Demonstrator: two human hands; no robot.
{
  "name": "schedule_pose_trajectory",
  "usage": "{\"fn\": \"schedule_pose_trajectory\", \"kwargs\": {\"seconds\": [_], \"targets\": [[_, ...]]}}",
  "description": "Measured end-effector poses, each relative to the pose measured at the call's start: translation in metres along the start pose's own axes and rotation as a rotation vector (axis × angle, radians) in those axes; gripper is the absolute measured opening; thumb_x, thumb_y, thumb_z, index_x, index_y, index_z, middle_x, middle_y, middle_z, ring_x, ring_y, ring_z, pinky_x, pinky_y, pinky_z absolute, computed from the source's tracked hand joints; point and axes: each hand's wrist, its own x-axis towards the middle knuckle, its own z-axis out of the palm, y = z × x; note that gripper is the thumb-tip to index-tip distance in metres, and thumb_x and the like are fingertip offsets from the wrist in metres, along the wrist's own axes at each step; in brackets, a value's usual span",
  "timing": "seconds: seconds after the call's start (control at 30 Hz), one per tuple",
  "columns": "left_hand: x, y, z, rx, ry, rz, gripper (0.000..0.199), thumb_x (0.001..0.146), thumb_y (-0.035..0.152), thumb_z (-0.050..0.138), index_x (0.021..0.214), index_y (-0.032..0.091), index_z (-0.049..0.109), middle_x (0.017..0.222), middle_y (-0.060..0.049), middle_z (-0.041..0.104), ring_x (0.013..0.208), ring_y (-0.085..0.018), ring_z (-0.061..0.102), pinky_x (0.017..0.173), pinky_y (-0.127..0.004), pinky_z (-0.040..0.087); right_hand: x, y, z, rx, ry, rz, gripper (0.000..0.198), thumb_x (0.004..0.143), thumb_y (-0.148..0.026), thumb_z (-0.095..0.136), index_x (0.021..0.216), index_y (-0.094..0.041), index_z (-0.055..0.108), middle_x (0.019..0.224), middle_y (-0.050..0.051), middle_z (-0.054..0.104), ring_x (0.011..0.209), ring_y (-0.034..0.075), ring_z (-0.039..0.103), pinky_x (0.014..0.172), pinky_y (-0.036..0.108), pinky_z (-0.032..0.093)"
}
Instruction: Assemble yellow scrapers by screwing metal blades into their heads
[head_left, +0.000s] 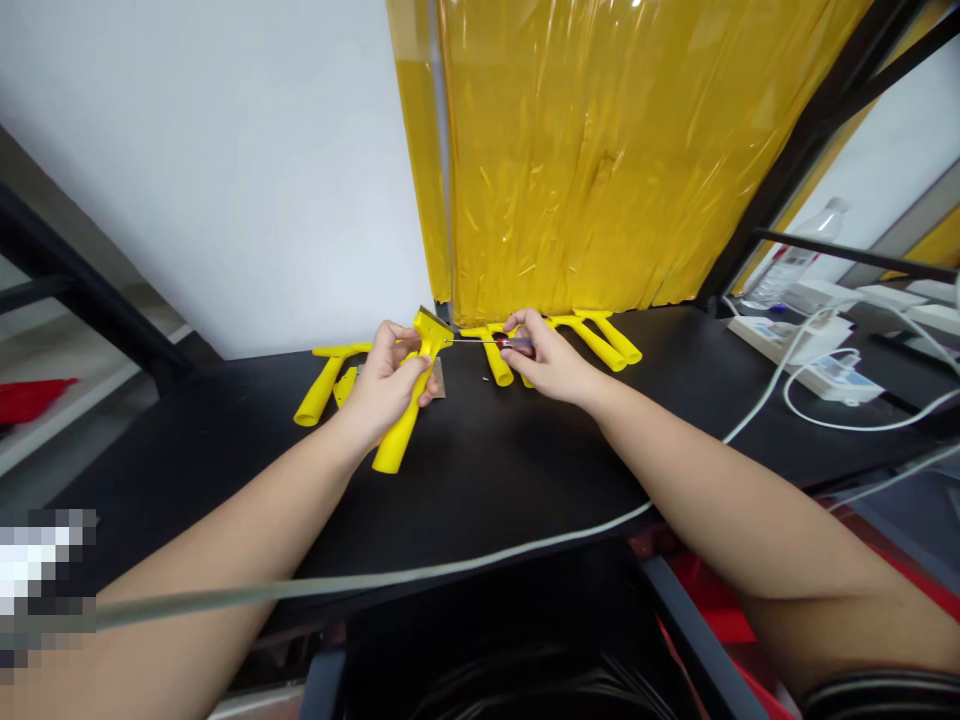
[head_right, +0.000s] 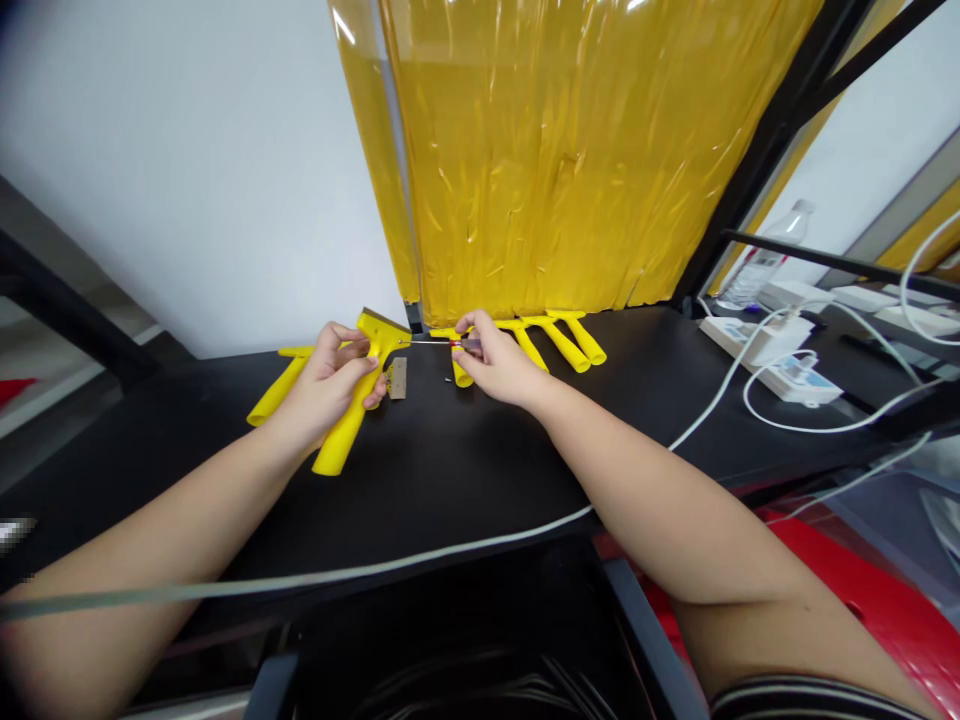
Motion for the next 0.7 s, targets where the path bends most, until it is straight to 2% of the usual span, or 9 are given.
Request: {"fn": "schedule_pose_trajectory", "kwargs": {"seconds": [0.07,0.13,0.23,0.3,0.43,0.5,0.57,0.63,0.7], "targets": [[0.0002,-0.0001,-0.0005,0.004,0.000,0.008,0.035,0.083,0.020,0.064,0.103,0.027,0.036,0.085,0.007,0.053,0.052,-0.008,0.060,0.045,-0.020,0.042,0.0012,0.0023,0.0006,-0.039,0.034,-0.025,0.020,0.096,-0.039,0.061,0.107,-0.023,0.054,0.089,0.000,0.064,0.072,0.015,0.054,0.070,0.030,0.043],[0.0001,0.0000,-0.0002,0.007,-0.006,0.019,0.035,0.082,0.020,0.065,0.102,0.027,0.036,0.087,0.007,0.052,0.051,-0.007,0.059,0.044,-0.020,0.042,0.0034,0.0034,-0.0007,-0.095,0.063,0.028,0.020,0.099,-0.041,0.058,0.095,-0.021,0.057,0.090,0.003,0.066,0.075,0.016,0.056,0.071,0.030,0.043],[-0.0006,0.0006,0.0008,0.011,-0.019,0.031,0.035,0.082,0.021,0.065,0.101,0.026,0.036,0.092,0.006,0.052,0.051,-0.006,0.059,0.044,-0.020,0.041,0.0049,0.0025,-0.0030,-0.141,0.008,0.141,0.043,0.104,-0.051,0.046,0.078,-0.020,0.059,0.073,0.002,0.060,0.067,0.017,0.053,0.067,0.031,0.040],[-0.0009,0.0011,0.0010,0.014,-0.014,0.028,0.035,0.082,0.021,0.065,0.101,0.026,0.036,0.093,0.006,0.052,0.051,-0.006,0.059,0.044,-0.020,0.041,0.0037,0.0013,-0.0028,-0.110,-0.020,0.101,0.041,0.103,-0.052,0.046,0.082,-0.020,0.059,0.073,0.001,0.059,0.065,0.016,0.052,0.066,0.031,0.040],[-0.0008,0.0017,0.0005,0.027,0.022,0.005,0.035,0.082,0.021,0.065,0.102,0.026,0.036,0.090,0.006,0.053,0.053,-0.007,0.059,0.045,-0.020,0.043,0.0013,-0.0001,0.0003,-0.059,0.001,-0.058,0.024,0.096,-0.043,0.061,0.107,-0.023,0.053,0.087,0.000,0.063,0.071,0.016,0.052,0.069,0.029,0.043],[-0.0005,0.0015,0.0005,0.020,0.014,0.006,0.036,0.082,0.021,0.065,0.102,0.026,0.036,0.089,0.006,0.053,0.052,-0.007,0.059,0.045,-0.020,0.042,0.0021,-0.0004,0.0004,-0.124,0.059,-0.022,0.022,0.097,-0.045,0.058,0.098,-0.023,0.054,0.085,0.001,0.064,0.073,0.017,0.053,0.069,0.030,0.043],[-0.0003,0.0009,0.0007,0.014,-0.006,0.015,0.036,0.081,0.021,0.066,0.102,0.026,0.036,0.090,0.006,0.053,0.051,-0.007,0.059,0.044,-0.020,0.042,0.0036,-0.0007,-0.0007,-0.184,0.077,0.049,0.033,0.101,-0.050,0.051,0.084,-0.021,0.056,0.078,0.003,0.062,0.071,0.017,0.053,0.068,0.031,0.041],[0.0001,0.0002,0.0007,0.013,-0.022,0.023,0.036,0.081,0.021,0.066,0.101,0.026,0.036,0.092,0.006,0.053,0.049,-0.006,0.059,0.044,-0.021,0.041,0.0041,-0.0012,-0.0018,-0.201,0.030,0.108,0.047,0.104,-0.054,0.042,0.074,-0.020,0.056,0.071,0.003,0.059,0.066,0.017,0.052,0.066,0.031,0.039],[0.0004,-0.0003,0.0003,0.013,-0.019,0.026,0.036,0.081,0.021,0.066,0.101,0.026,0.036,0.093,0.006,0.053,0.049,-0.006,0.059,0.043,-0.021,0.041,0.0030,-0.0022,-0.0017,-0.173,-0.017,0.086,0.044,0.103,-0.054,0.044,0.080,-0.020,0.059,0.070,0.002,0.058,0.065,0.017,0.052,0.065,0.030,0.038]]}}
